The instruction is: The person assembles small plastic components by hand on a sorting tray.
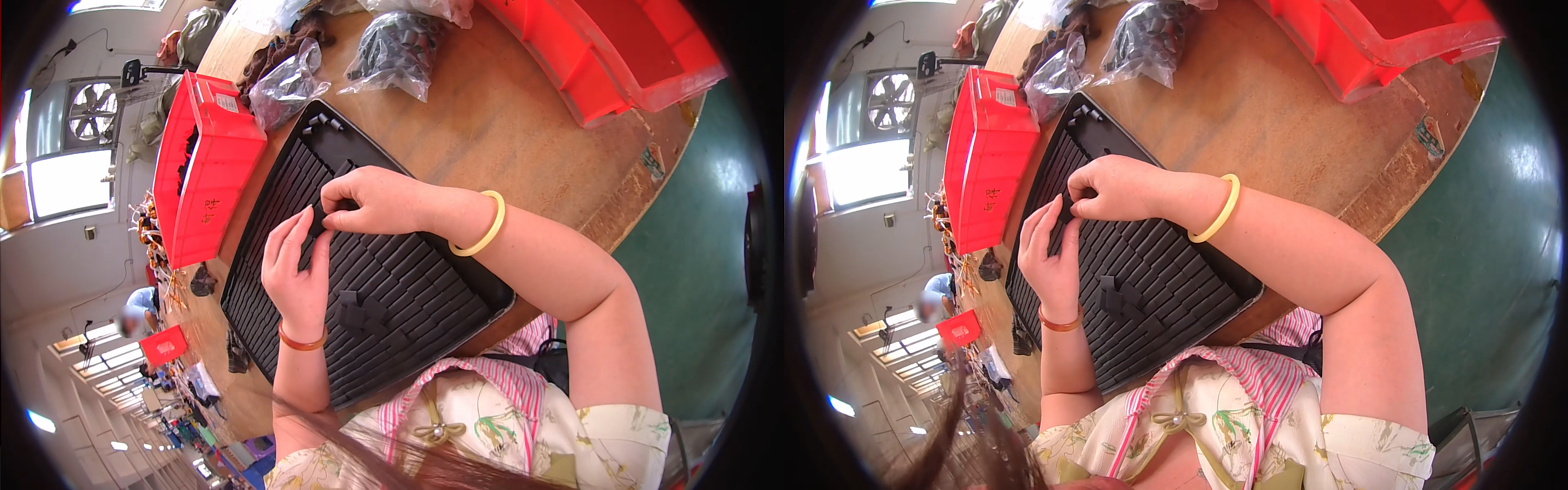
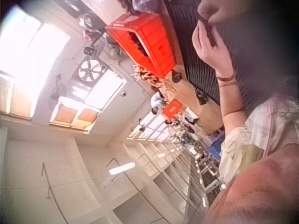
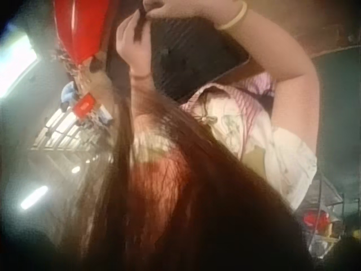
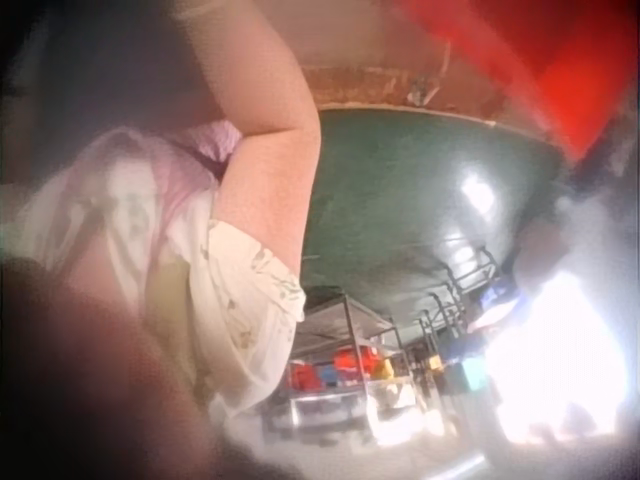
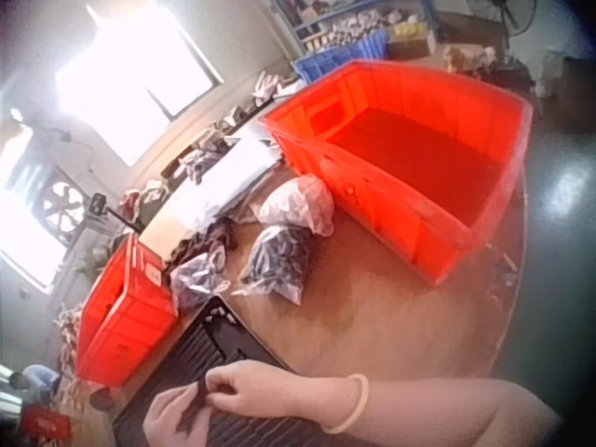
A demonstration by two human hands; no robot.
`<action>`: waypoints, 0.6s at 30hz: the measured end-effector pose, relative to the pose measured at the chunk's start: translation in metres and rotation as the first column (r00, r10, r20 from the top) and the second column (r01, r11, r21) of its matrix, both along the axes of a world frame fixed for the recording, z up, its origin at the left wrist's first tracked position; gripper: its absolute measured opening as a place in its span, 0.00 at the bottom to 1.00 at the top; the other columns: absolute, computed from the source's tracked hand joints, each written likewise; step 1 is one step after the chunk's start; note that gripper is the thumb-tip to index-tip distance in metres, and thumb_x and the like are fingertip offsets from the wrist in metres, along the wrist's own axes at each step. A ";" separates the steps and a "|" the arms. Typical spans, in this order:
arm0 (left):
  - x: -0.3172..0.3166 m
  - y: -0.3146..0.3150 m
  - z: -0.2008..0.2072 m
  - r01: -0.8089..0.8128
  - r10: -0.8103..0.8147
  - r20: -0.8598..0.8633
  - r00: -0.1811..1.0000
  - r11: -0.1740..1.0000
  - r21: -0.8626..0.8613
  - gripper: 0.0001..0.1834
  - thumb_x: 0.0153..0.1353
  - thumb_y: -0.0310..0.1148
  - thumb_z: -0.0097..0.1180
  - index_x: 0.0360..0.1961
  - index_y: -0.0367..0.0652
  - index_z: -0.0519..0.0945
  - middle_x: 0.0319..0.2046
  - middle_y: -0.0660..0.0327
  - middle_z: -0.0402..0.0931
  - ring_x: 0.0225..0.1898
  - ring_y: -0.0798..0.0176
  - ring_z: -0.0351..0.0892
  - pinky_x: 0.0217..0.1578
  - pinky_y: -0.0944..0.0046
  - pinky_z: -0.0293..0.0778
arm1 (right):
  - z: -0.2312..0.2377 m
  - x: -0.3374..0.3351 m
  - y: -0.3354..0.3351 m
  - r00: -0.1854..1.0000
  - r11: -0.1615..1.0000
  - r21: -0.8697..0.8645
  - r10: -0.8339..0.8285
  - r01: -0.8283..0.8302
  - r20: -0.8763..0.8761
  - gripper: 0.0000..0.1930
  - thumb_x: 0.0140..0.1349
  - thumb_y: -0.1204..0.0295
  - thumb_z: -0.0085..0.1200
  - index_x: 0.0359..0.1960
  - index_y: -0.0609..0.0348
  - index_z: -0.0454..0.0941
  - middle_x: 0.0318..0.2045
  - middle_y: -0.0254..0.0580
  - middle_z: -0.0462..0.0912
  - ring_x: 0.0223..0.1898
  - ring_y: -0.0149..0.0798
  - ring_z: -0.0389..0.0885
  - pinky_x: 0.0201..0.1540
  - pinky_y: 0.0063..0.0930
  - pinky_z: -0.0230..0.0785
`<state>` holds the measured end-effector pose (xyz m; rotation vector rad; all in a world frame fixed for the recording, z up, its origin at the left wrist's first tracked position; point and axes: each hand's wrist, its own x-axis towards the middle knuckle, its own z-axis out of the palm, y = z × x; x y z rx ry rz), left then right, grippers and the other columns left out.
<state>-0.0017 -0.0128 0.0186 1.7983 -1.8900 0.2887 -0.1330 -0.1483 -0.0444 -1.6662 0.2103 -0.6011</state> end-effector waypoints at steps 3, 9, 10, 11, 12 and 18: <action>0.001 0.001 -0.003 -0.063 0.067 -0.065 0.996 0.996 0.069 0.20 0.55 0.19 0.66 0.51 0.39 0.83 0.45 0.57 0.80 0.39 0.65 0.79 0.43 0.66 0.76 | -0.004 -0.003 -0.001 1.000 1.000 0.026 -0.017 0.016 0.010 0.10 0.62 0.67 0.56 0.33 0.64 0.78 0.30 0.44 0.82 0.31 0.37 0.78 0.37 0.33 0.70; 0.011 0.000 -0.011 -0.126 0.144 -0.424 0.894 0.990 0.070 0.12 0.57 0.18 0.64 0.44 0.35 0.82 0.39 0.60 0.81 0.36 0.68 0.79 0.37 0.70 0.76 | -0.001 0.002 -0.007 0.996 0.868 0.495 -0.072 0.041 0.044 0.09 0.62 0.77 0.48 0.43 0.64 0.74 0.37 0.39 0.79 0.36 0.30 0.79 0.35 0.24 0.72; 0.011 0.001 -0.013 -0.123 0.141 -0.425 0.894 0.990 0.071 0.12 0.57 0.18 0.64 0.44 0.35 0.82 0.39 0.60 0.81 0.36 0.68 0.79 0.37 0.70 0.76 | -0.006 0.007 -0.004 0.987 0.886 0.457 -0.132 0.077 0.088 0.09 0.65 0.76 0.49 0.45 0.64 0.72 0.35 0.40 0.79 0.32 0.28 0.79 0.31 0.20 0.71; 0.011 0.002 -0.013 -0.157 0.194 -0.480 0.855 0.981 0.116 0.11 0.59 0.18 0.63 0.44 0.35 0.82 0.39 0.61 0.81 0.37 0.70 0.79 0.37 0.71 0.76 | -0.007 0.006 -0.002 0.987 0.885 0.458 -0.136 0.081 0.087 0.09 0.65 0.76 0.49 0.45 0.64 0.72 0.35 0.40 0.79 0.32 0.28 0.79 0.31 0.20 0.71; 0.012 0.003 -0.014 -0.193 0.251 -0.530 0.810 0.968 0.163 0.11 0.60 0.18 0.62 0.44 0.34 0.82 0.38 0.62 0.81 0.37 0.72 0.79 0.37 0.72 0.75 | -0.002 0.003 0.001 0.988 0.863 0.495 -0.146 0.101 0.053 0.08 0.67 0.73 0.50 0.43 0.63 0.73 0.33 0.40 0.79 0.28 0.29 0.79 0.29 0.21 0.71; 0.008 0.000 -0.017 -0.134 0.255 -0.729 0.636 0.966 0.221 0.11 0.63 0.18 0.60 0.47 0.33 0.81 0.38 0.64 0.80 0.37 0.74 0.79 0.40 0.75 0.76 | 0.019 -0.013 -0.008 0.971 0.949 0.242 -0.163 0.202 -0.172 0.12 0.70 0.65 0.52 0.38 0.64 0.77 0.34 0.47 0.82 0.26 0.35 0.80 0.32 0.30 0.73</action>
